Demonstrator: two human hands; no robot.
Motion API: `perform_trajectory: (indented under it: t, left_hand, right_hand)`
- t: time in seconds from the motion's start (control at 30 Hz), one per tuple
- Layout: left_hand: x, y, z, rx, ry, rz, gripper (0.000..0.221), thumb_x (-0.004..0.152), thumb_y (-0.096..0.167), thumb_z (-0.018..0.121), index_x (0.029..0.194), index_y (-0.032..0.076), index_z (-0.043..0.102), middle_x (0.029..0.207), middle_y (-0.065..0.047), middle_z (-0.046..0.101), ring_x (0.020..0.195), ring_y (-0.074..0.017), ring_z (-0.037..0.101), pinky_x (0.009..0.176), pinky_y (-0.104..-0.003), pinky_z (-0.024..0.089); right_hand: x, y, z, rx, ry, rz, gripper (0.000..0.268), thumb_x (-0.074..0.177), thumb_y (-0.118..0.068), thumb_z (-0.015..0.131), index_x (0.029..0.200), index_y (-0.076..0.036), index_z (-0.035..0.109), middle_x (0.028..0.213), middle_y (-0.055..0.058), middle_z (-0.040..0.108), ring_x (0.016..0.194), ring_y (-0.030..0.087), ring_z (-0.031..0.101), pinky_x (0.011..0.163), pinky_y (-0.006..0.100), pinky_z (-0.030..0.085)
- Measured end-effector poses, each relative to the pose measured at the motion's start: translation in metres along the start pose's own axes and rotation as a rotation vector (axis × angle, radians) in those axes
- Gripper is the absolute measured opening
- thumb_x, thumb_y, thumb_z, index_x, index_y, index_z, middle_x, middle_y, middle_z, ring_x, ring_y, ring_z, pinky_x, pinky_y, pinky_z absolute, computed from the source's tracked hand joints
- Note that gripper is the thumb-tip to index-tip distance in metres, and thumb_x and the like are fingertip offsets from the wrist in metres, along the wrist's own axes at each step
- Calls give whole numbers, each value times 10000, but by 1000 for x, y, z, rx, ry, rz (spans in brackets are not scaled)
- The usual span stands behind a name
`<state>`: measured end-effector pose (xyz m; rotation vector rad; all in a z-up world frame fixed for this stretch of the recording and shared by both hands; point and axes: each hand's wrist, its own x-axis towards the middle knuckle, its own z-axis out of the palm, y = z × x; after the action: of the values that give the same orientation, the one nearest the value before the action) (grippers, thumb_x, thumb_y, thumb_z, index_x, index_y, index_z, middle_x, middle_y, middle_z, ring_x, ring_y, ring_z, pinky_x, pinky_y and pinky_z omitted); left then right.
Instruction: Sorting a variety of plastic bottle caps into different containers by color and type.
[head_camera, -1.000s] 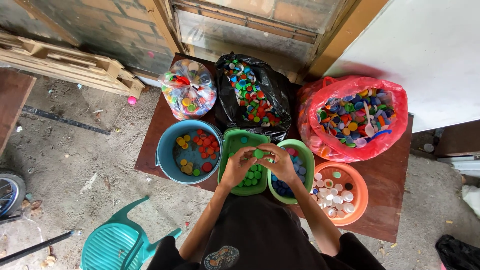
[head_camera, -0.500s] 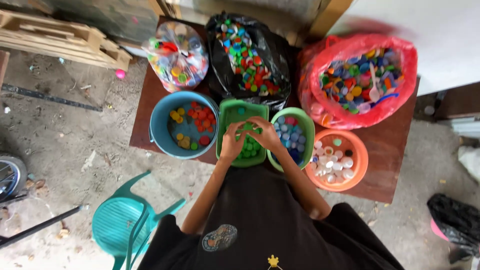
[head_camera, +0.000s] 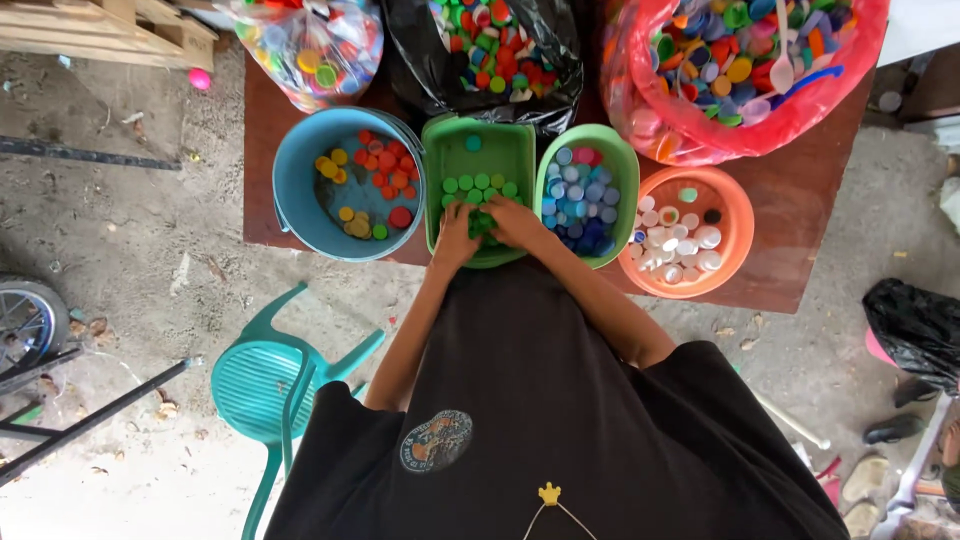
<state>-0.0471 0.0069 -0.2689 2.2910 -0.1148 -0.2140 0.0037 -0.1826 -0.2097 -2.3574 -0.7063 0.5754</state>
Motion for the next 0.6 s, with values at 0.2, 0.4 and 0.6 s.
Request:
perform_trajectory:
  t: [0.2, 0.4, 0.6]
  left_hand:
    - [-5, 39, -36, 28, -81, -55, 1077, 555, 67, 923, 1499, 85, 406, 1451, -222, 384, 1319, -489, 415, 1081, -528, 426]
    - [-3, 37, -38, 123, -102, -46, 882, 587, 74, 931, 1377, 166, 549, 1420, -160, 416, 1310, -427, 455, 1006, -499, 489]
    - [3, 52, -49, 59, -106, -7, 681, 686, 99, 894, 1300, 127, 600, 1327, -153, 491, 1253, -387, 515, 1002, -480, 495]
  right_hand:
    - [-5, -10, -12, 88, 24, -31, 687, 674, 11, 775, 1333, -31, 586, 1292, 197, 570, 1206, 414, 570, 988, 458, 509]
    - [-16, -31, -54, 191, 175, 34, 618, 759, 35, 744, 1353, -39, 592, 1313, 194, 568, 1199, 414, 586, 971, 456, 521]
    - [-28, -26, -72, 273, 421, 3, 521, 861, 67, 694, 1360, -50, 597, 1272, 169, 614, 1093, 360, 659, 898, 425, 561]
